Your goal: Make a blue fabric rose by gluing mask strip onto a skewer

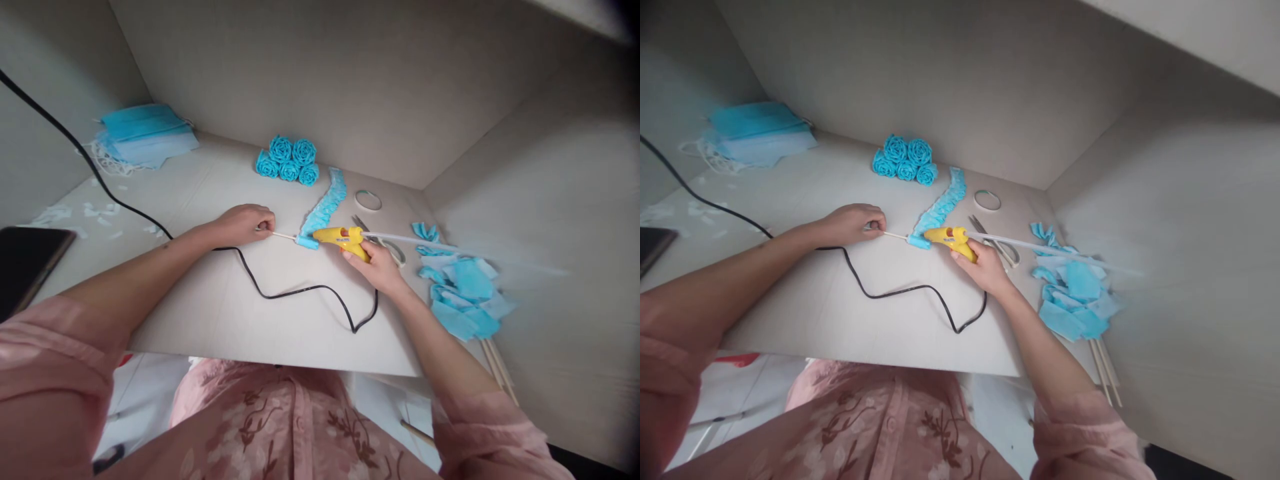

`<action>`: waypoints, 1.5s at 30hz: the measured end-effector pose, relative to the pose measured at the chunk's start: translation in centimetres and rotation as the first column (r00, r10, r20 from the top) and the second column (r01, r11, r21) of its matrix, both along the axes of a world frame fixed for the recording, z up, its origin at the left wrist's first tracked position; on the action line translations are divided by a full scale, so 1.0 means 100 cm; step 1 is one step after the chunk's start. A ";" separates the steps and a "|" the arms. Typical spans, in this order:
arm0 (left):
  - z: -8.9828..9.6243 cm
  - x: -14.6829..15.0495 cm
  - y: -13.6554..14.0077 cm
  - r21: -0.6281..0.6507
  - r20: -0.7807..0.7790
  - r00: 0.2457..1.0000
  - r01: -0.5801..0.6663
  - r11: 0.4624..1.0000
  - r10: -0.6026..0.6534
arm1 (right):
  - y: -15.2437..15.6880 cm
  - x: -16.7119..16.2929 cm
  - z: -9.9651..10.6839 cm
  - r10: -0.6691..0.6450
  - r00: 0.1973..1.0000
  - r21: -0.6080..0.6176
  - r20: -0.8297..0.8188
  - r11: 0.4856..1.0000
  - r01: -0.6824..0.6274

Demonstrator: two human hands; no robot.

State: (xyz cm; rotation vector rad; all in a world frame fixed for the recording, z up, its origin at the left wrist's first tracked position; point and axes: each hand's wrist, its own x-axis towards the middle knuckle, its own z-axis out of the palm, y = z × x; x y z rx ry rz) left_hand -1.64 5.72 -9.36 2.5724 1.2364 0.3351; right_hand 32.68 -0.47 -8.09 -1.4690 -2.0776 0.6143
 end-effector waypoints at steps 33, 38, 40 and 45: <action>-0.001 0.000 0.001 0.002 0.013 1.000 -0.013 1.000 0.013 | 0.004 0.001 -0.005 0.039 0.999 0.017 0.011 0.999 -0.039; -0.002 -0.001 0.002 -0.008 0.014 1.000 -0.004 1.000 0.005 | 0.007 0.002 -0.008 0.032 0.999 0.021 0.008 0.999 -0.032; -0.001 -0.001 0.002 -0.007 0.016 1.000 -0.007 1.000 0.007 | 0.008 0.002 -0.008 0.035 0.999 0.025 0.019 0.999 -0.036; -0.001 0.000 0.002 -0.014 0.017 1.000 -0.017 1.000 0.017 | 0.008 0.002 -0.006 0.043 0.999 0.029 0.024 0.999 -0.044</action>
